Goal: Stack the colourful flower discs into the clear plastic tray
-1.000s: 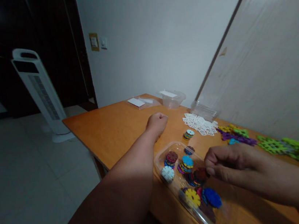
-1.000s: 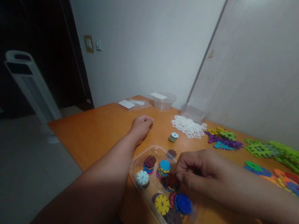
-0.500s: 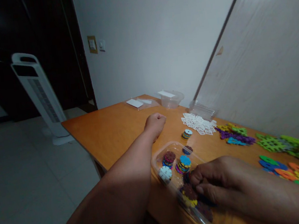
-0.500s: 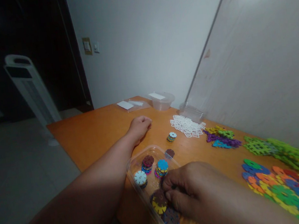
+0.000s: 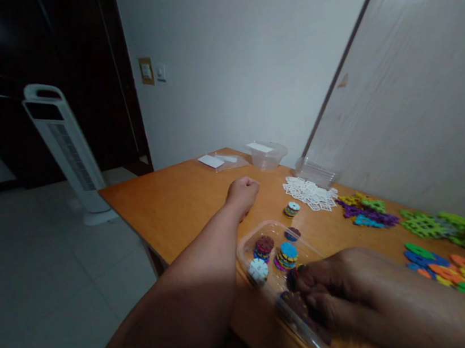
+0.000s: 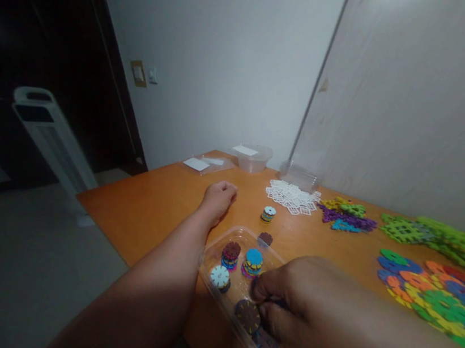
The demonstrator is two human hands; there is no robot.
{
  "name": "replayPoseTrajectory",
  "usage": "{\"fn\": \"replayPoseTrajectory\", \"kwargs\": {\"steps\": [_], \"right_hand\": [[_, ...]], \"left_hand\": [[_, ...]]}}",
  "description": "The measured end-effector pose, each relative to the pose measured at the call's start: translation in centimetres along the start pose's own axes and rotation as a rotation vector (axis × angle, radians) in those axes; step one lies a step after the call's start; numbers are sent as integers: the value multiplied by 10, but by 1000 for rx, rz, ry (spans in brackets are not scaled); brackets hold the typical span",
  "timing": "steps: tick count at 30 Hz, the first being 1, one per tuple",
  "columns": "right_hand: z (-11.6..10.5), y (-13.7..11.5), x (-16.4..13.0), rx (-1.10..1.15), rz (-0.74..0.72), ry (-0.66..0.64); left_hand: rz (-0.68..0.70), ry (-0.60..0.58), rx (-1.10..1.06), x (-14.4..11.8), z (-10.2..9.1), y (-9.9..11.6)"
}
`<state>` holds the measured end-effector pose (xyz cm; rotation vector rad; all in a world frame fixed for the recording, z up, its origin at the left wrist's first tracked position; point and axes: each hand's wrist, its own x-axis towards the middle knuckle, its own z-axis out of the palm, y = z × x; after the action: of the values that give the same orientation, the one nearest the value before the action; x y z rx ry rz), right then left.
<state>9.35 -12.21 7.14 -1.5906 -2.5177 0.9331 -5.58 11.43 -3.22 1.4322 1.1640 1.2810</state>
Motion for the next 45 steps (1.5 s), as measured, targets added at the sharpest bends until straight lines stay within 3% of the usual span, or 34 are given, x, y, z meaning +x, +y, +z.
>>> {"fn": "replayPoseTrajectory", "kwargs": {"steps": [4, 9, 11, 15, 21, 31, 45], "right_hand": [[-7, 2, -1, 24, 3, 32], [-30, 40, 11, 27, 24, 489], [-33, 60, 20, 6, 73, 593], [-18, 80, 39, 113, 92, 531], [2, 85, 59, 94, 18, 510], [5, 95, 65, 97, 21, 513], [-4, 81, 55, 213, -6, 523]], "left_hand": [[4, 10, 9, -1, 0, -1], [-8, -2, 10, -3, -1, 2], [-12, -5, 3, -4, -1, 3], [-17, -2, -5, -4, -1, 3], [11, 5, 20, -2, 0, 1], [37, 12, 21, -1, 0, -1], [21, 9, 0, -5, -1, 5]]}}
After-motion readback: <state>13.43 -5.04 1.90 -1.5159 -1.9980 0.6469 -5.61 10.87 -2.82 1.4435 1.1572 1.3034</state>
